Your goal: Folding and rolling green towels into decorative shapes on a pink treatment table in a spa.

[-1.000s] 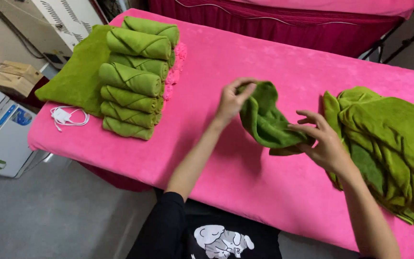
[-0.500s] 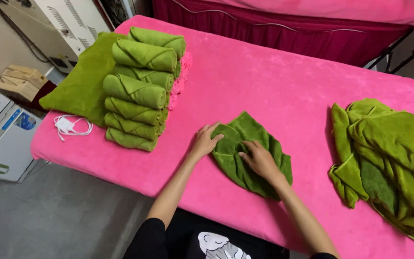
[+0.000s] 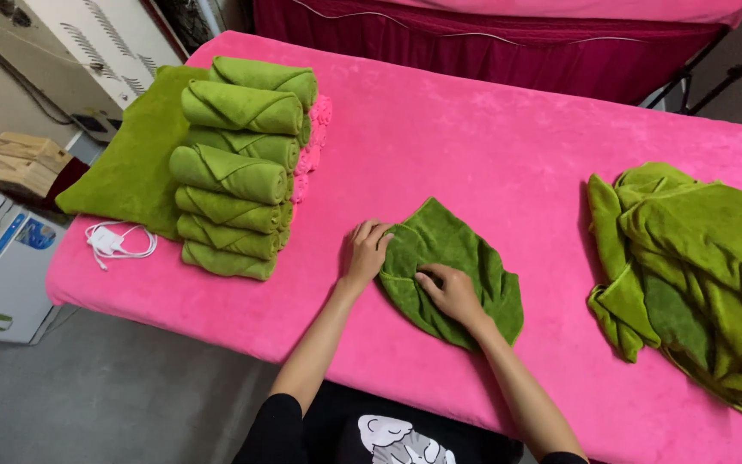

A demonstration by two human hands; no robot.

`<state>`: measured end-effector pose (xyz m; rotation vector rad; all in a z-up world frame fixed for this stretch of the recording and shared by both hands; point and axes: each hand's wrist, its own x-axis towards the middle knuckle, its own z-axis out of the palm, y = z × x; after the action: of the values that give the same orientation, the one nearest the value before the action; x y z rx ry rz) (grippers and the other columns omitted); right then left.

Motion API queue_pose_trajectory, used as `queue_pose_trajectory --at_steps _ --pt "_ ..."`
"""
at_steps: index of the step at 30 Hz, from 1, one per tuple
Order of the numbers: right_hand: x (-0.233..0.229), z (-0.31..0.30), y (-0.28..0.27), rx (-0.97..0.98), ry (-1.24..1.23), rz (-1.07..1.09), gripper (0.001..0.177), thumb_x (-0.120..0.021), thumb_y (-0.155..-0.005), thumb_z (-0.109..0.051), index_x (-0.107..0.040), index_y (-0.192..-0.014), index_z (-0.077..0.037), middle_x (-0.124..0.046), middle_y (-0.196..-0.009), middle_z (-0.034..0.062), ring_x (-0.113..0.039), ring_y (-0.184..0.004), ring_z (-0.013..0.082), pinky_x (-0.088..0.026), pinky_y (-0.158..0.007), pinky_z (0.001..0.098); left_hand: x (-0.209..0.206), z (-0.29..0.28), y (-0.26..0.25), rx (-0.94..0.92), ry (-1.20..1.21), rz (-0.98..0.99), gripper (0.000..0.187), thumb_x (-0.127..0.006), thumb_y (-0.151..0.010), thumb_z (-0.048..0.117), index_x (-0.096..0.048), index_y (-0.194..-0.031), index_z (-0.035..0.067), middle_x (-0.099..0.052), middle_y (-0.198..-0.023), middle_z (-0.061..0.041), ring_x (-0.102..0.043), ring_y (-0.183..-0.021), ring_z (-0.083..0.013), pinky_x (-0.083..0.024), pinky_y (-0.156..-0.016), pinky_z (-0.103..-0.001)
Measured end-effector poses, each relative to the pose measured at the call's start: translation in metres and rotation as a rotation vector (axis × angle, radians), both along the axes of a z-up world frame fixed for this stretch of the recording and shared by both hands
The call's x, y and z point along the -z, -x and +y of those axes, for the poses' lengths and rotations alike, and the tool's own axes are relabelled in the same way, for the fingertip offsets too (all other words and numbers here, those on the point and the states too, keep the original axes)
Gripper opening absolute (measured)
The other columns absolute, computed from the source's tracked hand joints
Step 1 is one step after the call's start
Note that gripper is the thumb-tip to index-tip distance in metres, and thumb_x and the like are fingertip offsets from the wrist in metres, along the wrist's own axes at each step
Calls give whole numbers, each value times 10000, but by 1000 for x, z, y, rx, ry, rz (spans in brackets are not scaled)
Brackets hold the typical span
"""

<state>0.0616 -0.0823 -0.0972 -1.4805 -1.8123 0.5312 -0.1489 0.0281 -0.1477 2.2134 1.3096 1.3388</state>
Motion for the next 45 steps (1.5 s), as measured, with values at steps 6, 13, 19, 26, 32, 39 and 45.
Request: queue_pose_trajectory --at_steps 6,13,19,26,32,39,45 --pt "-49 11 -1 -66 115 -15 705 -747 -876 -114 -493 -1528 -28 -678 -1073 315 -670 -1015 520 -516 -880 616 -15 -22 -5 66 -126 -2 143 -615 -1047 62 -712 -1066 166 -643 -1001 10 -663 -971 -230 -477 -845 -365" --pt "-65 8 -5 -453 -199 -42 120 -773 -880 -222 -664 -898 -177 -629 -1206 94 -611 -1151 328 -424 -990 469 -105 -98 19 299 0 -171 130 -639 -1032 50 -659 -1094 163 -743 -864 -2 -761 -798 -226 -613 -766 -354" --pt "-128 -17 9 -668 -45 172 233 -801 -878 -174 -642 -998 -52 -655 -1116 156 -665 -939 334 -531 -833 501 -142 -117 28 481 81 -238 156 -628 -1021 -19 -690 -1049 121 -760 -883 -71 -769 -805 -269 -627 -775 -399" --pt "-104 -5 -4 -713 -340 168 240 -837 -812 -161 -644 -672 -129 -620 -652 -2 -630 -604 253 -492 -862 493 -179 -139 34 528 -92 -294 206 -618 -1003 -58 -704 -1005 129 -743 -941 -35 -767 -797 -231 -643 -770 -374" --pt "-90 -1 -66 -593 59 217 310 -781 -707 20 -525 -594 -114 -518 -504 -10 -508 -488 173 -436 -552 345 -184 -118 68 353 -147 -475 184 -595 -1019 -82 -680 -963 71 -718 -935 -82 -719 -790 -221 -614 -738 -350" --pt "-116 -24 -49 -573 409 -146 146 -765 -840 -37 -710 -963 19 -727 -826 182 -729 -807 364 -569 -758 478 -199 -114 64 362 -178 -422 162 -607 -1021 -63 -692 -981 68 -715 -928 -67 -700 -752 -213 -611 -698 -349" --pt "-84 -6 -108 -428 332 -264 187 -734 -890 -130 -734 -1033 -11 -763 -932 219 -744 -960 459 -576 -876 544 -207 -87 71 323 -85 -481 175 -499 -1089 -27 -577 -991 96 -700 -935 -81 -658 -774 -204 -571 -727 -356"
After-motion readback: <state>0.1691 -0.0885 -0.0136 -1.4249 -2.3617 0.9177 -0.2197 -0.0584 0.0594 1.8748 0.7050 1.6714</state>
